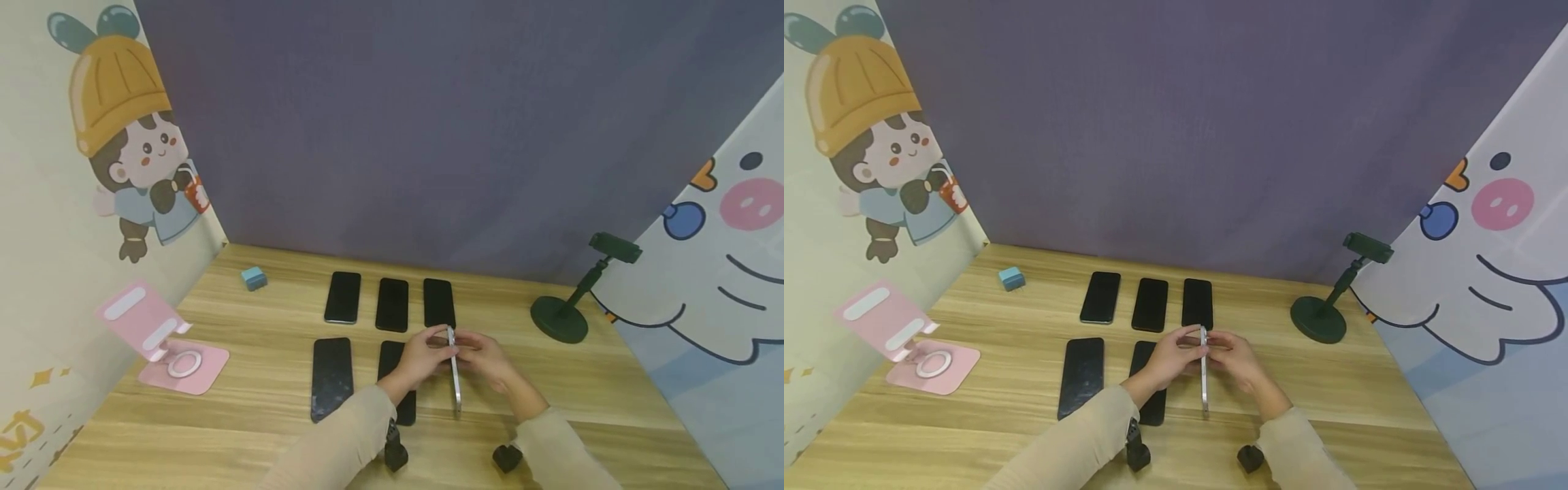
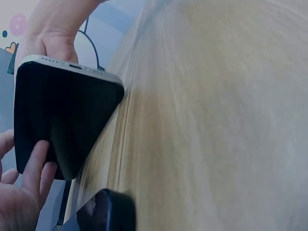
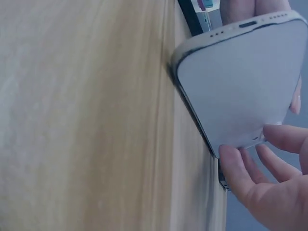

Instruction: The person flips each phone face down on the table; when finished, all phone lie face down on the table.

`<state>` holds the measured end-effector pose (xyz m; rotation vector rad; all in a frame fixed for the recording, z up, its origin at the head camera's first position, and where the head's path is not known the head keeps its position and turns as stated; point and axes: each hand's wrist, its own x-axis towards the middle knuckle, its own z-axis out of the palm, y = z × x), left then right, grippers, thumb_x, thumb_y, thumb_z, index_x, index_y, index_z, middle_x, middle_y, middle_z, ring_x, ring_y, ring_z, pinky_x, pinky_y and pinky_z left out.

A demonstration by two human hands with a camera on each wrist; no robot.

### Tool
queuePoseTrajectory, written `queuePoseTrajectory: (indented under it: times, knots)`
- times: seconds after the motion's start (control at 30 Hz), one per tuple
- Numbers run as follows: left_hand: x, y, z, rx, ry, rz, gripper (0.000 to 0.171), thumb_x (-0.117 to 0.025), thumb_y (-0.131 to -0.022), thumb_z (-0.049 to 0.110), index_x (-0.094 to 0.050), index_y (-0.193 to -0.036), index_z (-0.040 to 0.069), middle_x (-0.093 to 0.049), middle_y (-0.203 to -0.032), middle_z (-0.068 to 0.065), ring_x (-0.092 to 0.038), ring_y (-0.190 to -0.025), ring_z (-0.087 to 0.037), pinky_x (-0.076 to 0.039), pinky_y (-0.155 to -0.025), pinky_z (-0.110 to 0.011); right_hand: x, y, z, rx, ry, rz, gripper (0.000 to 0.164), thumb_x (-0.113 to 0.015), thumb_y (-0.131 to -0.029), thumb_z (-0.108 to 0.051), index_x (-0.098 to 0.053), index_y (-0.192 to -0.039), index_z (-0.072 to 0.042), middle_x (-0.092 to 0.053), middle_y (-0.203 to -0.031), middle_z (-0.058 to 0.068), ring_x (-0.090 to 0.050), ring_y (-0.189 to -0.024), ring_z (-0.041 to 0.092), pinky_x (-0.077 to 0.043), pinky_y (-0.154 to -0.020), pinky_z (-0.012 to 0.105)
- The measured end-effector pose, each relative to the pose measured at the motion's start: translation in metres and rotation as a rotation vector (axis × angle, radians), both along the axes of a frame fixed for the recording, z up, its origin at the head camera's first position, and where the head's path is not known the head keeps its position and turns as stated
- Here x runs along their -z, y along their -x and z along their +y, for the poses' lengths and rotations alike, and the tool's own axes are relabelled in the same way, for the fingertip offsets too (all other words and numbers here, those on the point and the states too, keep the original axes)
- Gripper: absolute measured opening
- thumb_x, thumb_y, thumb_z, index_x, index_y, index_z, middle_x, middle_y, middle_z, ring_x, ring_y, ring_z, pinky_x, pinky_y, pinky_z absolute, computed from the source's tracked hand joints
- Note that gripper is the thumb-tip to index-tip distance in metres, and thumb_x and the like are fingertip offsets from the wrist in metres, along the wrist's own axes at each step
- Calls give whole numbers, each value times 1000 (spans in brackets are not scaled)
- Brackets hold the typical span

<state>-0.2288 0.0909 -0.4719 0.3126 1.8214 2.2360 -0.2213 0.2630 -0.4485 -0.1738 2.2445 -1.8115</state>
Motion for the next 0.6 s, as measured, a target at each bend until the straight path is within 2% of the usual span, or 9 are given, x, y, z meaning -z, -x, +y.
queuePoseTrajectory:
  times: [0.1, 0.17, 0.3, 0.47, 0.6]
  knots:
    - [-2, 1, -3, -1, 13, 13, 53, -71, -87, -1, -52, -136, -4, -60, -106, -12, -67, -89, -20, -58, -74, -36, 2, 1, 1, -15, -20, -2, 46, -60, -96, -6, -44, -135, 14, -47, -133, 32, -59, -111, 36, -49, -94, 42]
    - [-4, 1, -5, -9, 69, 35, 50, -71, -86, -3, -54, -133, -5, -61, -104, -11, -67, -87, -19, -58, -71, -33, 2, 0, 1, -15, -54, -3, 46, -60, -96, -6, -45, -134, 15, -49, -131, 32, -58, -111, 36, -49, -93, 42]
    - [-7, 3, -10, -31, 270, 112, 43, -70, -85, -3, -59, -127, -6, -64, -98, -8, -65, -79, -13, -57, -63, -26, 4, 0, 0, 20, -142, -7, 45, -61, -93, -1, -46, -132, 17, -51, -128, 33, -56, -113, 40, -49, -93, 44]
    - [-9, 6, -13, -44, 509, 195, 39, -72, -83, -3, -63, -121, -5, -64, -89, -5, -61, -70, -10, -53, -57, -22, 7, 1, -2, 87, -252, -17, 45, -63, -87, 6, -51, -129, 14, -55, -123, 29, -55, -110, 39, -51, -91, 45]
    - [-6, 7, -13, -46, 641, 265, 38, -77, -80, -1, -66, -116, -4, -66, -87, -5, -60, -73, -11, -52, -62, -23, 8, 3, -4, 117, -289, -18, 44, -66, -84, 7, -55, -126, 12, -58, -117, 25, -58, -104, 34, -53, -86, 42]
